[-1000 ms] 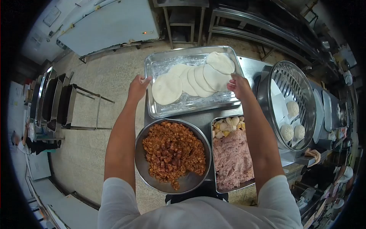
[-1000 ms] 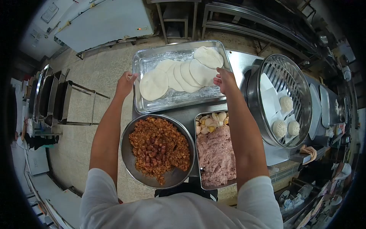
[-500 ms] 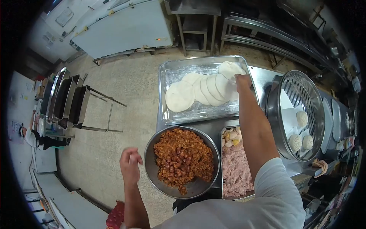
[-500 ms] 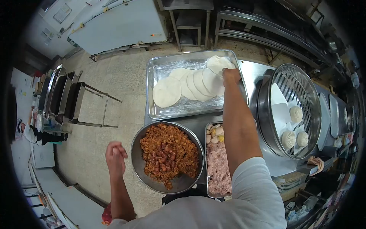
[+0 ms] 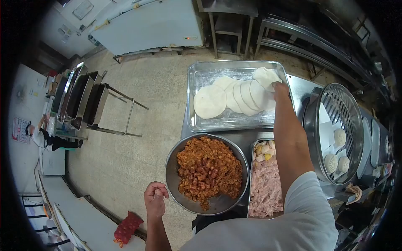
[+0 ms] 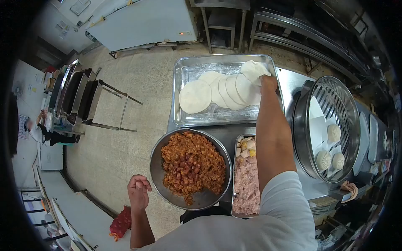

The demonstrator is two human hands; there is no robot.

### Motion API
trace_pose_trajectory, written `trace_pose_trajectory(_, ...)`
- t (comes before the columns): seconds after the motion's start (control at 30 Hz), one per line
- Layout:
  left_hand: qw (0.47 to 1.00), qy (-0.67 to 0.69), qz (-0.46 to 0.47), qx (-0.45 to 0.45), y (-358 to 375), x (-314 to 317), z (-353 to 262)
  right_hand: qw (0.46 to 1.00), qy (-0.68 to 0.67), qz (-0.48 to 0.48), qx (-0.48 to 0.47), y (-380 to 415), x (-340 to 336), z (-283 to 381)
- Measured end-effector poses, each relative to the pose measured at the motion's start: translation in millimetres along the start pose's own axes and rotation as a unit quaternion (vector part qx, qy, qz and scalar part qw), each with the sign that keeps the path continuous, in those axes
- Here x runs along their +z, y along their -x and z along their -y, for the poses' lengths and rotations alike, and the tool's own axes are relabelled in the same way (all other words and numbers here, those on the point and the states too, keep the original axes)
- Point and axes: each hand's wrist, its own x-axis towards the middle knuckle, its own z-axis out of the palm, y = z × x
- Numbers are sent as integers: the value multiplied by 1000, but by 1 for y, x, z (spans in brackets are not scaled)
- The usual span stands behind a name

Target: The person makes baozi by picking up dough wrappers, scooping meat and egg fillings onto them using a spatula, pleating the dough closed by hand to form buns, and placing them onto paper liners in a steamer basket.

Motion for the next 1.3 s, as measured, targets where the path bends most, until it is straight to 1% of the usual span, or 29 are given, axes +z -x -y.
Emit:
trace_pose_trajectory(0.03, 1000, -2, 14, -7, 0, 4, -1, 998, 50, 22, -7, 0, -3, 2)
trace_pose_trajectory(0.07, 1000, -1, 14, -8, -2, 8, -2, 998, 51, 21, -7, 2, -2, 2)
trace_pose_trajectory(0.13, 1000, 9, 29, -4, -9, 19, -5, 984, 37, -23, -174, 5, 6, 2)
trace_pose_trajectory(0.17, 1000, 10, 28, -2, -14, 25, -8, 984, 36, -22, -176, 6, 9, 5)
trace_pose_trajectory(0.23, 996, -21, 78, 28, -24, 41, -16, 974, -144, 77, -159, 24, 4, 23)
trace_pose_trajectory(0.27, 996, -20, 77, 28, -28, 51, -21, 974, -143, 77, -160, 32, 1, 32)
trace_pose_trajectory(0.3, 993, -29, 111, 37, -31, 60, -27, 952, -255, 107, -132, 36, -1, 39)
trace_pose_trajectory(0.33, 987, -37, 146, 47, -32, 65, -31, 916, -363, 135, -102, 39, -6, 46)
trace_pose_trajectory(0.37, 987, -36, 146, 47, -30, 66, -31, 916, -363, 134, -104, 44, -20, 47)
trace_pose_trajectory(0.4, 986, -26, 158, 51, -30, 65, -29, 859, -467, 176, -115, 51, -39, 40)
trace_pose_trajectory(0.43, 984, -15, 171, 58, -32, 66, -28, 787, -563, 216, -128, 61, -59, 36)
trace_pose_trajectory(0.5, 982, 15, 178, 57, -33, 77, -29, 745, -649, 151, 13, 137, -92, 43)
trace_pose_trajectory(0.53, 980, 42, 184, 54, -34, 84, -30, 690, -676, 255, 45, 143, -94, 28)
trace_pose_trajectory(0.57, 981, 42, 183, 56, -37, 91, -28, 664, -708, 240, 31, 145, -89, 22)
trace_pose_trajectory(0.63, 972, 41, 227, 39, -45, 109, -26, 627, -719, 298, 36, 149, -90, 20)
trace_pose_trajectory(0.67, 973, 40, 223, 40, -45, 119, -30, 626, -718, 301, 38, 154, -96, 22)
trace_pose_trajectory(0.73, 973, 21, 222, 63, -44, 144, -40, 660, -685, 307, -10, 194, -120, 51)
trace_pose_trajectory(0.87, 967, 86, 223, 88, -43, 181, -43, 671, -668, 322, 7, 235, -144, 28)
trace_pose_trajectory(0.9, 975, 106, 190, 42, -44, 194, -41, 670, -666, 330, 6, 256, -151, 31)
trace_pose_trajectory(0.93, 980, 124, 155, -9, -40, 201, -38, 673, -654, 341, 51, 286, -160, 37)
trace_pose_trajectory(0.97, 981, 124, 148, -6, -36, 206, -31, 676, -641, 352, 94, 308, -164, 38)
trace_pose_trajectory(1.0, 979, 143, 144, -26, -33, 209, -23, 634, -649, 413, 78, 320, -162, 30)
trace_pose_trajectory(1.03, 975, 163, 141, -45, -27, 211, -19, 633, -647, 418, 79, 340, -163, 31)
trace_pose_trajectory(1.1, 942, 279, 176, -56, -10, 208, -25, 638, -570, 492, 162, 377, -170, 31)
trace_pose_trajectory(1.13, 931, 317, 177, -14, -1, 203, -25, 637, -569, 494, 161, 384, -171, 20)
trace_pose_trajectory(1.17, 917, 355, 178, 28, 9, 197, -25, 616, -522, 571, 148, 388, -169, 2)
trace_pose_trajectory(1.2, 917, 357, 177, 30, 22, 189, -25, 591, -470, 642, 134, 396, -169, -12)
trace_pose_trajectory(1.23, 926, 344, 155, 23, 37, 179, -26, 591, -467, 644, 132, 410, -172, -22)
trace_pose_trajectory(1.3, 934, 335, 126, 10, 67, 154, -16, 776, -326, 539, 29, 442, -178, -46)
